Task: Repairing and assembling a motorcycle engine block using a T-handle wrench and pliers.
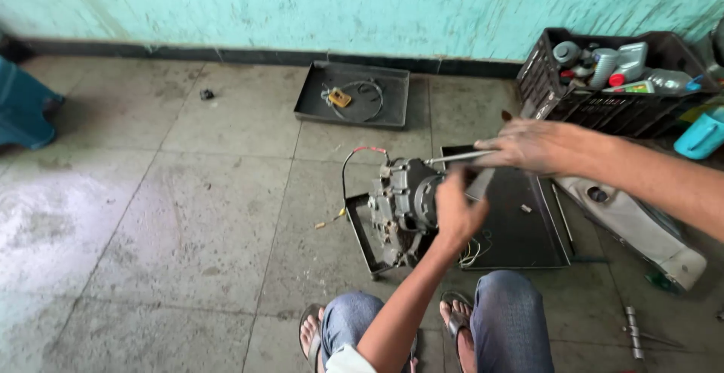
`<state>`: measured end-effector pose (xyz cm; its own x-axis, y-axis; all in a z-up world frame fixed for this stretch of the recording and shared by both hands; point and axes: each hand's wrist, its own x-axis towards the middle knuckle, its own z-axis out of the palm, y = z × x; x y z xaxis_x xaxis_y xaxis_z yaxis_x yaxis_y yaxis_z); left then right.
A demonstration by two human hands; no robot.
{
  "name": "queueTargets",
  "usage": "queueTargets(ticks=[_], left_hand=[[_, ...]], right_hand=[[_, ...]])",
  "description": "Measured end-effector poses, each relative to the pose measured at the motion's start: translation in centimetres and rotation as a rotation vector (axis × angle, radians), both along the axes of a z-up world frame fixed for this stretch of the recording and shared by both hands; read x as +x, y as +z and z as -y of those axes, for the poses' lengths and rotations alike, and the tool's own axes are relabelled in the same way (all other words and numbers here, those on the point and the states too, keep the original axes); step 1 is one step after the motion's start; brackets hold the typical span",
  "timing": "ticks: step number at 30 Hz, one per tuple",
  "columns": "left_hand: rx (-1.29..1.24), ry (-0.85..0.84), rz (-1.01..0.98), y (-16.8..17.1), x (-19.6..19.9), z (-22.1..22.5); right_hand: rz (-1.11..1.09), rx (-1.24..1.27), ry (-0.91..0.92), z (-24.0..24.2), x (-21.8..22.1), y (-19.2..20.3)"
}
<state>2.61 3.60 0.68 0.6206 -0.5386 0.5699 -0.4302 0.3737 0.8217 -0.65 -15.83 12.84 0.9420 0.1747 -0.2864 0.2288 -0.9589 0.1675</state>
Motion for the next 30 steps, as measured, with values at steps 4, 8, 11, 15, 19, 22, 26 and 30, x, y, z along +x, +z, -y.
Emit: queueTargets(ticks=[4, 8, 11, 15, 19, 22, 26, 30], left_hand=[[0.294, 0.301, -0.128, 0.8, 1.1, -1.0], [0.217, 0.418, 0.275, -0.3, 2.6, 0.6], [0.224, 0.492, 0.263, -0.2, 2.5, 1.1], [0.461, 0.418, 0.294, -1.1, 2.1, 1.9], [0.347, 0.440, 0.290, -1.6, 0.7, 2.8], [0.333, 0.427, 0.266, -4.0, 0.2, 5.2], [0.433, 0.365, 0.274, -1.7, 0.9, 4.1], [0.322, 0.415, 0.320, -2.1, 1.8, 4.2]], right_hand=[[0.211, -0.270, 0.664, -2.5, 0.2, 2.6], [0.448, -0.093, 0.665, -3.8, -0.2, 2.9], [0.756, 0.150, 0.197, -5.6, -2.8, 2.3], [0.676, 0.336, -0.257, -5.9, -3.3, 3.1], [0.002, 0.122, -0.347, -4.4, -2.2, 2.8], [0.001, -0.365, 0.223, -3.0, -1.3, 3.4], [0.397, -0.540, 0.554, -0.9, -1.6, 4.3], [0.567, -0.223, -0.064, -4.9, -1.7, 5.2]])
